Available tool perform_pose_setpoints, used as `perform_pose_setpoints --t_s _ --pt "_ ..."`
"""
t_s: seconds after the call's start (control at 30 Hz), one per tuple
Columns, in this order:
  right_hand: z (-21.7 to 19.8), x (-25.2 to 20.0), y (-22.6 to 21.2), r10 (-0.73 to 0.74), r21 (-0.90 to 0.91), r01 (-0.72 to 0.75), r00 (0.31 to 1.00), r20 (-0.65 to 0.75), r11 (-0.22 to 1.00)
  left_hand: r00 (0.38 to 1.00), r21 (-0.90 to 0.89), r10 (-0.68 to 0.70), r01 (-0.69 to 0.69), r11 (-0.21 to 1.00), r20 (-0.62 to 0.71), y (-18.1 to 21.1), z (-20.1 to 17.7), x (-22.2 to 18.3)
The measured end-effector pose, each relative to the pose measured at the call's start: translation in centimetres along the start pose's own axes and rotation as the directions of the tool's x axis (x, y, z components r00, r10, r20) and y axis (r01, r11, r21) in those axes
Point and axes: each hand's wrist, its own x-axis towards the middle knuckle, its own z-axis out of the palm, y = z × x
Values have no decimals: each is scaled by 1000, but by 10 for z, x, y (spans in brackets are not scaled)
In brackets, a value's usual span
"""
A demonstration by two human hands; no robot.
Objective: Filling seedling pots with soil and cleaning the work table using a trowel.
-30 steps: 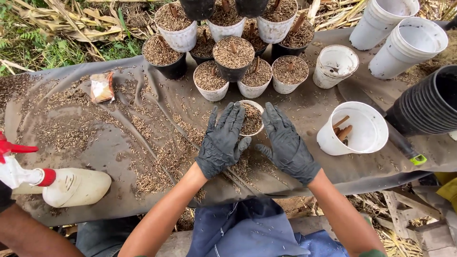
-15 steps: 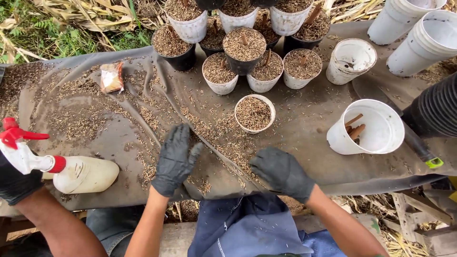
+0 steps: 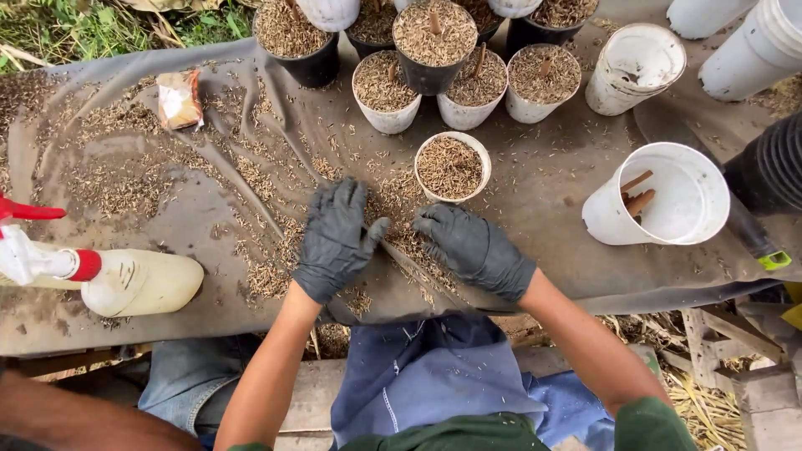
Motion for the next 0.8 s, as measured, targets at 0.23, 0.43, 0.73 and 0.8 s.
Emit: perform_pose_setpoints --t_s 0.23,0.43,0.73,0.8 --pt "3 4 -5 -14 15 15 998 -54 1000 983 -51 54 -64 997 -177 17 1 -16" --pt "-6 14 -14 3 67 -3 1000 -13 998 995 -398 40 -71 915 -86 25 -28 -21" --pt "18 82 -10 -107 22 106 989 97 994 966 -20 -191 190 982 -176 -28 -6 -42" --pt "29 77 -6 -157 -52 157 988 16 986 947 105 -257 280 954 -192 -35 -11 -55"
